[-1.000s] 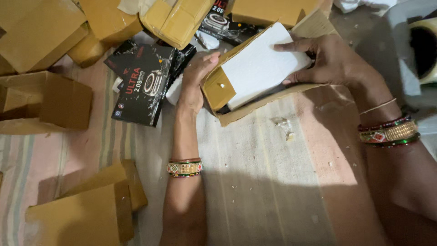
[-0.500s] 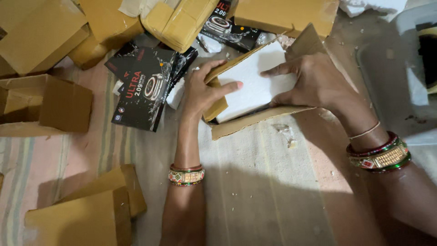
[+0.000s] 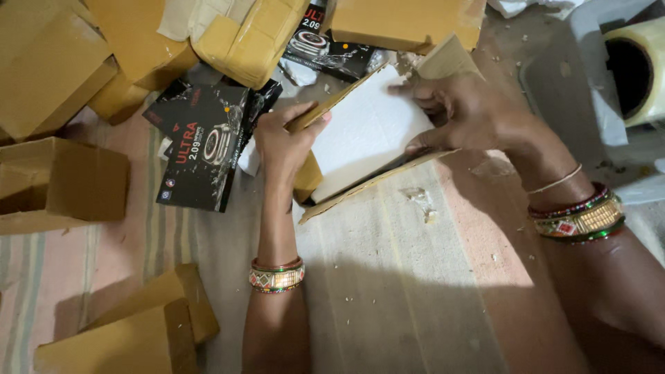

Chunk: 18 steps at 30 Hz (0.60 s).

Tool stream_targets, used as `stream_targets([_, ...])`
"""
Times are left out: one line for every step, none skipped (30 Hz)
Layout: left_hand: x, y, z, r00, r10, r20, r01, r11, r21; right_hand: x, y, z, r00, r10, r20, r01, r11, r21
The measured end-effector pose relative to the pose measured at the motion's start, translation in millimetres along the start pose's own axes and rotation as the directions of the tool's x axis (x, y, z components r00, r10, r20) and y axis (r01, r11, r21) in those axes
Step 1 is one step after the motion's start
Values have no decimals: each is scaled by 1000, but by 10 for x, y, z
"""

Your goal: The person places a smartwatch box into a cardboard shipping box, adds foam padding, folds the flaps, and seals the box with clear packing tape using a tape dispenser.

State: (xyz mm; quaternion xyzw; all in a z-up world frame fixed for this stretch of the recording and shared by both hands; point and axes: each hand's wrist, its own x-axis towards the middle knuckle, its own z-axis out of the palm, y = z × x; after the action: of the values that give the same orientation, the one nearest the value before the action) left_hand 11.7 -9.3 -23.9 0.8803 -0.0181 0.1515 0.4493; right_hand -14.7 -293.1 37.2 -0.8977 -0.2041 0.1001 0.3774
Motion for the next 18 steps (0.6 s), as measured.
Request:
stream_targets([5, -20, -11, 1000, 27, -15, -27, 999, -37, 7, -47, 12, 1000, 7, 19, -7, 1000, 9])
stream_targets([2, -30, -23, 998, 53, -32, -55, 996, -72, 0, -93, 29, 999, 14, 38, -15, 1000, 17])
stream_targets([-1, -26, -36, 996, 89, -28, -90, 995, -37, 0, -132, 39, 998, 20, 57, -21, 999, 26])
stream_targets([2, -6, -41, 992, 125, -22, -126, 992, -1, 27, -162, 47, 997, 49, 57, -49, 999, -3])
stream_targets([-8, 30, -32, 987, 162, -18, -162, 986, 30, 40, -177, 55, 995, 78, 55, -76, 996, -38])
stream_targets([-46, 81, -15, 996, 84, 31, -87, 992, 91, 47, -183, 66, 993, 107, 52, -103, 992, -73])
stream_targets([-56, 160, 6, 996, 16, 87, -30, 988, 154, 44, -187, 85, 997, 71, -11, -72, 990, -122])
stream_targets([-79, 238, 4, 989, -54, 138, 23, 975, 221, 25, -187, 116, 997, 32, -71, -44, 984, -174])
stream_targets([-115, 300, -18, 988, 87, 124, -119, 952, 282, 20, -180, 153, 992, -14, -123, -14, 973, -229])
stream_targets([-154, 356, -39, 966, 227, 120, -255, 904, 343, -4, -166, 204, 989, 15, -145, -45, 979, -201])
stream_targets([-187, 421, -19, 920, 366, 140, -391, 832, 393, -88, -131, 263, 983, 61, -174, -91, 981, -170])
stream_targets([-192, 477, -10, 934, 319, 161, -357, 847, 394, -159, -93, 303, 973, 106, -202, -136, 981, -137])
stream_targets([-192, 520, -19, 946, 267, 183, -319, 861, 397, -232, -57, 327, 968, 103, -229, -135, 982, -130])
stream_targets([-189, 560, -8, 955, 214, 204, -281, 872, 402, -297, -30, 339, 962, 100, -255, -135, 983, -123])
stream_targets([-172, 586, -23, 962, 171, 213, -245, 886, 393, -309, -23, 330, 958, 80, -276, -117, 986, -120])
stream_targets([-151, 602, -36, 966, 128, 223, -208, 900, 384, -337, -1, 270, 931, 96, -352, -138, 986, -98])
stream_targets([-166, 594, -46, 967, 76, 244, -167, 911, 378, -393, 33, 209, 899, 124, -420, -166, 984, -64])
stream_targets([-179, 580, -57, 962, 58, 266, -141, 943, 302, -429, 57, 159, 862, 153, -484, -191, 981, -29])
